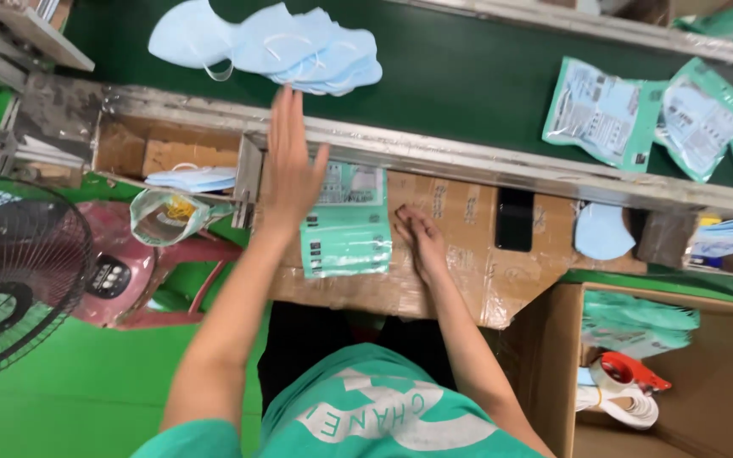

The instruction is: The recorder is picking up face masks from a conveyor belt and placing them into individual plastic packaging sleeves.

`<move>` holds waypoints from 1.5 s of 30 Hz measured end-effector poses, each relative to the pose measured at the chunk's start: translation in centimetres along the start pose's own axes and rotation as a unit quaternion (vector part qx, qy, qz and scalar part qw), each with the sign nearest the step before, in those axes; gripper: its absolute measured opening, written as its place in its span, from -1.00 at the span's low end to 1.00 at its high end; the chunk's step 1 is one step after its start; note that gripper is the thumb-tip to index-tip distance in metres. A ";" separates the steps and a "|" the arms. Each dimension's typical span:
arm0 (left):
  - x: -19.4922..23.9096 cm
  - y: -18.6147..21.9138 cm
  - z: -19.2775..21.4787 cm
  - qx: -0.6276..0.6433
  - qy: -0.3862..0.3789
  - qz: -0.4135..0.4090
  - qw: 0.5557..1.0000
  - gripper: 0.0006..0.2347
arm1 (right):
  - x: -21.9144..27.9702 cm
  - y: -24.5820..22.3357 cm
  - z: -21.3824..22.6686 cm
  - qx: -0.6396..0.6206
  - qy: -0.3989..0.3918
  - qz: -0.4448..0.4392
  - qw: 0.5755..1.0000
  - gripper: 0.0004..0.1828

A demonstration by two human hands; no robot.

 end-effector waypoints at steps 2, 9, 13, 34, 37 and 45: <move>-4.5 -0.5 -1.6 -0.062 -0.010 -0.021 0.998 -0.26 | -0.2 0.6 0.5 -0.025 -0.015 0.007 1.000 -0.61; -12.5 -12.4 -15.9 -0.388 -0.044 -0.071 0.918 -0.69 | 1.6 -1.6 1.9 0.064 -0.001 0.016 0.998 -0.69; -8.5 -5.5 -13.9 -0.197 -0.066 -0.103 0.973 -0.79 | 7.8 -11.5 1.9 0.239 0.104 0.079 0.962 -0.73; 16.7 8.0 -22.5 0.280 -0.294 0.060 0.912 0.13 | 13.6 -12.8 4.2 0.414 0.050 0.245 0.875 0.12; 16.6 7.7 -22.8 0.295 -0.237 0.046 0.924 0.04 | 12.9 -12.2 4.6 0.292 0.042 0.200 0.934 0.12; 17.7 8.1 -22.6 0.343 -0.263 0.118 0.894 -0.42 | 13.7 -15.4 6.0 0.262 0.074 0.208 0.940 0.33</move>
Point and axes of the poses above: each hand's wrist, its own x-axis away from the middle knuckle, its own z-axis out of the back of the hand, y = z × x, the point moved 9 cm from there along -x, towards the middle knuckle, and after that the axes turned 4 degrees about x, right-handed, at the moved point
